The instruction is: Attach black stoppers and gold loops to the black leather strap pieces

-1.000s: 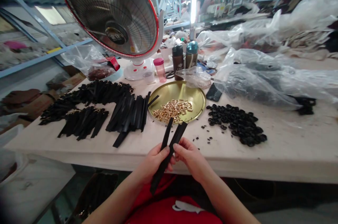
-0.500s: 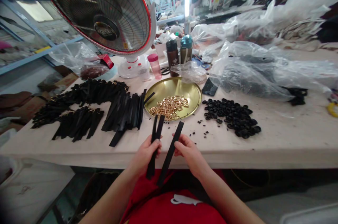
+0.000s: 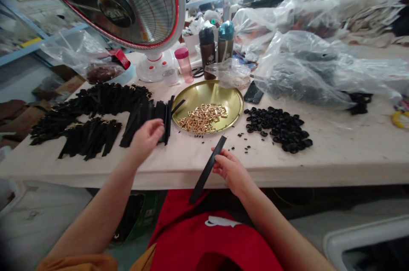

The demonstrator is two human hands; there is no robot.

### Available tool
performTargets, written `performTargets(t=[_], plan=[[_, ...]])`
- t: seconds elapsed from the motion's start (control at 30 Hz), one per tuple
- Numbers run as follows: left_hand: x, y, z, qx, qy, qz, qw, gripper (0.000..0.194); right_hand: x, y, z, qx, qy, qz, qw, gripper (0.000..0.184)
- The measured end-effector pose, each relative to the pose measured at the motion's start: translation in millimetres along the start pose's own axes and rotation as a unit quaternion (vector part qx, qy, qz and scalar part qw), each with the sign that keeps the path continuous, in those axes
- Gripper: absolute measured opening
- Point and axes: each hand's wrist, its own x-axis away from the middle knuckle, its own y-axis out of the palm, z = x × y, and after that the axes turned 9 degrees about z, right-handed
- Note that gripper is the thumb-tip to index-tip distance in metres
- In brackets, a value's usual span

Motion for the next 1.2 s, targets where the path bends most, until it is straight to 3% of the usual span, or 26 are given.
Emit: performTargets(t=[0.03,0.07,0.13,0.17,0.23,0.37,0.47,0.5,0.57,0.6,0.67,0.73,0.8,0.87,0.9,0.97,1.0,1.07,1.13,1.2], plan=[[22,10.4,8,0.084,-0.035,-0.134,0.987,0.029,-2,-1,-1,-0.007,0.0,0.01,1.0,0.036],[44,20.2,17,0.164,-0.093,-0.239,0.953,0.03,-3,-1,-2,-0.013,-0.002,0.019,1.0,0.036],[79,35.7,31,0.263,-0.186,-0.357,0.877,0.028,-5,-4,-4,-0.022,-0.018,0.032,0.999,0.036],[91,40.5,35,0.295,-0.228,-0.384,0.845,0.025,-6,-6,-5,-0.026,-0.033,0.037,0.998,0.034],[102,44.8,39,0.328,-0.284,-0.366,0.823,0.021,-3,-11,-7,-0.028,-0.085,0.05,0.995,0.029],[86,46.3,34,0.363,-0.329,-0.215,0.845,0.022,19,-23,-5,0.082,-0.208,0.064,0.973,0.016],[75,57.3,36,0.459,-0.393,-0.117,0.788,0.032,37,-21,8,0.185,-0.241,-0.001,0.953,0.013],[74,62.5,40,0.486,-0.41,-0.107,0.764,0.035,41,-19,13,0.202,-0.248,-0.021,0.947,0.013],[78,71.6,49,0.513,-0.425,-0.139,0.733,0.038,43,-15,23,0.251,-0.288,-0.05,0.923,0.013],[79,74.5,54,0.515,-0.422,-0.169,0.727,0.039,42,-15,25,0.299,-0.32,-0.071,0.896,0.013],[79,75.5,59,0.509,-0.403,-0.206,0.732,0.037,36,-22,23,0.428,-0.392,-0.118,0.806,0.011],[72,70.8,58,0.495,-0.367,-0.18,0.767,0.034,26,-37,10,0.539,-0.431,-0.131,0.712,0.009],[63,64.0,53,0.473,-0.324,-0.141,0.807,0.031,13,-57,-12,0.597,-0.432,-0.06,0.673,0.011],[57,59.8,49,0.44,-0.289,-0.144,0.838,0.029,-5,-76,-38,0.628,-0.415,0.066,0.656,0.016],[56,59.6,47,0.42,-0.278,-0.162,0.848,0.029,-15,-85,-51,0.653,-0.41,0.126,0.623,0.018],[62,63.1,48,0.384,-0.272,-0.212,0.857,0.03,-35,-97,-74,0.72,-0.398,0.21,0.529,0.019],[66,66.0,49,0.371,-0.274,-0.237,0.855,0.03,-44,-100,-82,0.759,-0.379,0.232,0.476,0.02],[75,71.4,53,0.365,-0.29,-0.276,0.84,0.03,-58,-102,-92,0.811,-0.345,0.241,0.406,0.019],[82,74.1,57,0.373,-0.307,-0.306,0.821,0.029,-65,-100,-95,0.827,-0.34,0.226,0.387,0.017],[85,73.7,58,0.378,-0.321,-0.327,0.805,0.029,-65,-97,-93,0.798,-0.372,0.209,0.426,0.016]])
